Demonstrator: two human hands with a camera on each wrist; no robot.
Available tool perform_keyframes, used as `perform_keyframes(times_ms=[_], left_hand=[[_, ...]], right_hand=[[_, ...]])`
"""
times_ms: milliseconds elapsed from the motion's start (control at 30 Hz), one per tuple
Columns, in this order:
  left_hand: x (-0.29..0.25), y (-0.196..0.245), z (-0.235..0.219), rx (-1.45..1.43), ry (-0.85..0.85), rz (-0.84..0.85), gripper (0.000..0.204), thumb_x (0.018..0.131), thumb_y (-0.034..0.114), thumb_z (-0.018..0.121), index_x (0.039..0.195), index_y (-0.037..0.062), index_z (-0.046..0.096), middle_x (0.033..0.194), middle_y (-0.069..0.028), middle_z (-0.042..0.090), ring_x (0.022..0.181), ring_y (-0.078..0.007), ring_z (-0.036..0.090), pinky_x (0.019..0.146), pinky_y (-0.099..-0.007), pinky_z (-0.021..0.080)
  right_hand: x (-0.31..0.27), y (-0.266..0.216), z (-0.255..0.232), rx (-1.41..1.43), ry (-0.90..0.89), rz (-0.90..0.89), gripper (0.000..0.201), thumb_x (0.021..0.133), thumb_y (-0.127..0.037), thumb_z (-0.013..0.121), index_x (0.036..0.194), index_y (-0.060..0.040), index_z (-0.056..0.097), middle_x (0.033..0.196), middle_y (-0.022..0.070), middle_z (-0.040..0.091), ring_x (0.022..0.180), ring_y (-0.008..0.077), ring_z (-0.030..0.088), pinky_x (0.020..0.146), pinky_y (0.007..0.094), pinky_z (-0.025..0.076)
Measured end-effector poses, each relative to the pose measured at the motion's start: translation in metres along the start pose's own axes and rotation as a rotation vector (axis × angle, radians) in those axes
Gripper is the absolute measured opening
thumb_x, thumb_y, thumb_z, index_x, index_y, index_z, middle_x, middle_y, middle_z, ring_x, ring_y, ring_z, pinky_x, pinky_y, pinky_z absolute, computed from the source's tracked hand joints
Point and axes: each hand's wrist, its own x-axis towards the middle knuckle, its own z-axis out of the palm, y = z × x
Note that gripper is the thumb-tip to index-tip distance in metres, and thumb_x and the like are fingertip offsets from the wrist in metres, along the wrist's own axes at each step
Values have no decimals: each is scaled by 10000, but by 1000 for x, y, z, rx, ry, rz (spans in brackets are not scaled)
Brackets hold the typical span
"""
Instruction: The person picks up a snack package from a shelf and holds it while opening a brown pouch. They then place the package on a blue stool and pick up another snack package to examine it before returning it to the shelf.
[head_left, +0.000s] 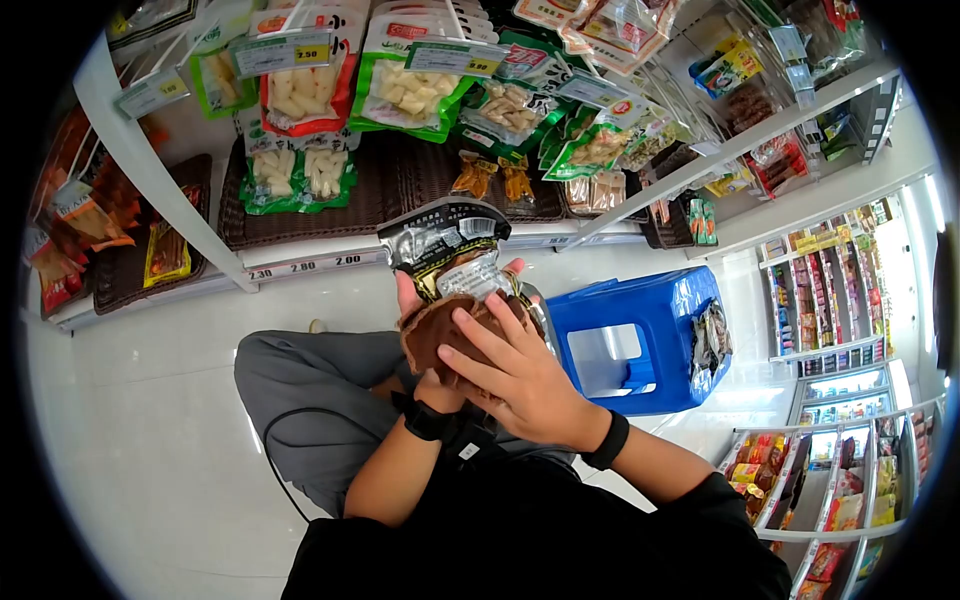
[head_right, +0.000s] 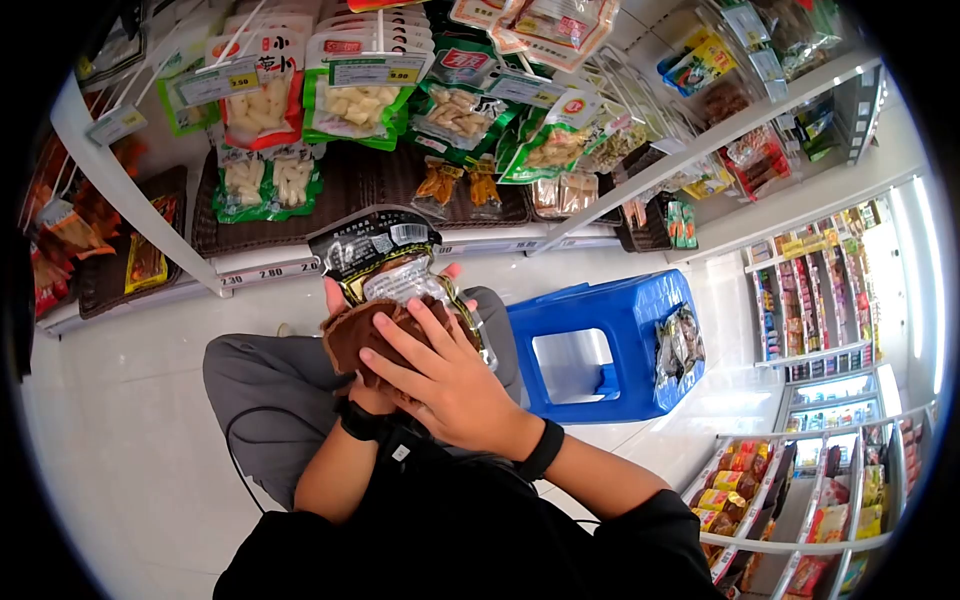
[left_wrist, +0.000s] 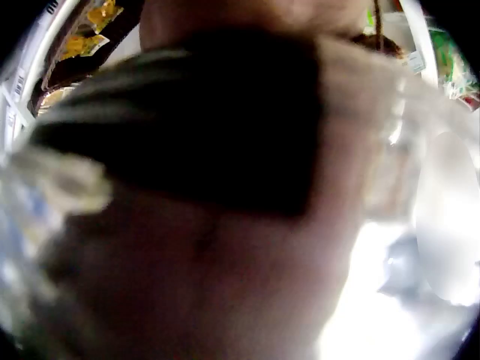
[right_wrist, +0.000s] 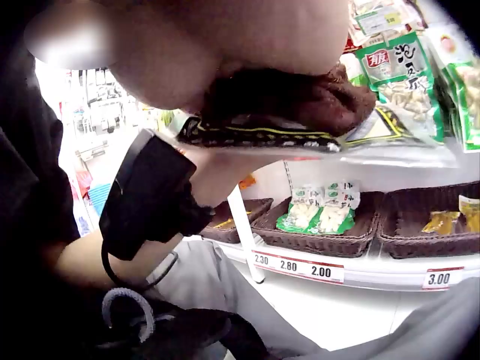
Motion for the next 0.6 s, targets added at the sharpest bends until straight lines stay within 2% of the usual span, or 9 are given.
perform_keyframes(times_ms=[133,233,300,367,400,433,500,567,600], left_hand=[[0,0,15,131,182,-79,1033,810,840,270,1524,101,167,1556,-175,192,1354,-486,278,1081,-596,269],[8,5,17,70,-7,-46,987,822,826,278,1495,105,247,1502,-246,263,1286,-515,373,1060,-617,299],[8,-1,25,56,46,-17,984,820,822,298,1463,77,300,1455,-278,326,1236,-513,431,1053,-624,303],[10,-13,28,121,212,71,926,836,794,321,1416,75,380,1386,-273,425,1186,-444,495,1011,-601,370],[7,-22,23,13,147,44,916,851,772,332,1401,42,387,1376,-273,436,1187,-426,497,1049,-562,340],[6,-29,24,-51,180,127,851,887,726,341,1357,24,443,1338,-227,499,1176,-364,529,1043,-484,382],[3,-33,12,-131,106,194,762,921,672,355,1312,36,502,1294,-164,559,1158,-304,559,1033,-422,409],[1,-31,12,112,287,252,732,930,654,365,1306,43,507,1291,-114,568,1172,-260,555,1044,-399,400],[3,-34,15,97,245,259,713,935,646,359,1318,60,497,1319,-105,546,1199,-259,532,1057,-401,385]], right_hand=[[-10,6,-12,7,-39,-40,588,790,-179,674,1356,-207,515,1495,101,347,1386,393,280,1080,593,284],[-19,7,-21,70,-137,-97,592,782,-156,676,1350,-220,520,1484,101,361,1379,383,297,1094,576,278],[-23,9,-23,-7,-114,-122,592,779,-139,670,1346,-220,524,1474,97,376,1373,378,308,1100,569,277],[-20,21,-19,-17,-73,-125,572,771,-117,671,1323,-203,546,1460,125,390,1357,398,326,1094,563,287],[-16,28,-17,-69,34,-74,565,766,-108,673,1312,-190,555,1458,144,388,1349,412,333,1090,561,290],[-12,33,-16,-120,140,-21,557,761,-99,676,1301,-177,563,1456,163,386,1341,426,340,1086,559,292],[-6,39,-17,-48,236,22,561,753,-77,676,1298,-140,563,1467,189,369,1341,462,334,1069,571,301],[-3,36,-14,-33,245,96,559,769,-32,651,1311,-125,552,1457,198,380,1334,466,346,1063,527,332],[0,36,-12,-37,250,101,559,769,-32,651,1311,-125,552,1457,198,380,1334,466,346,1063,527,332]])
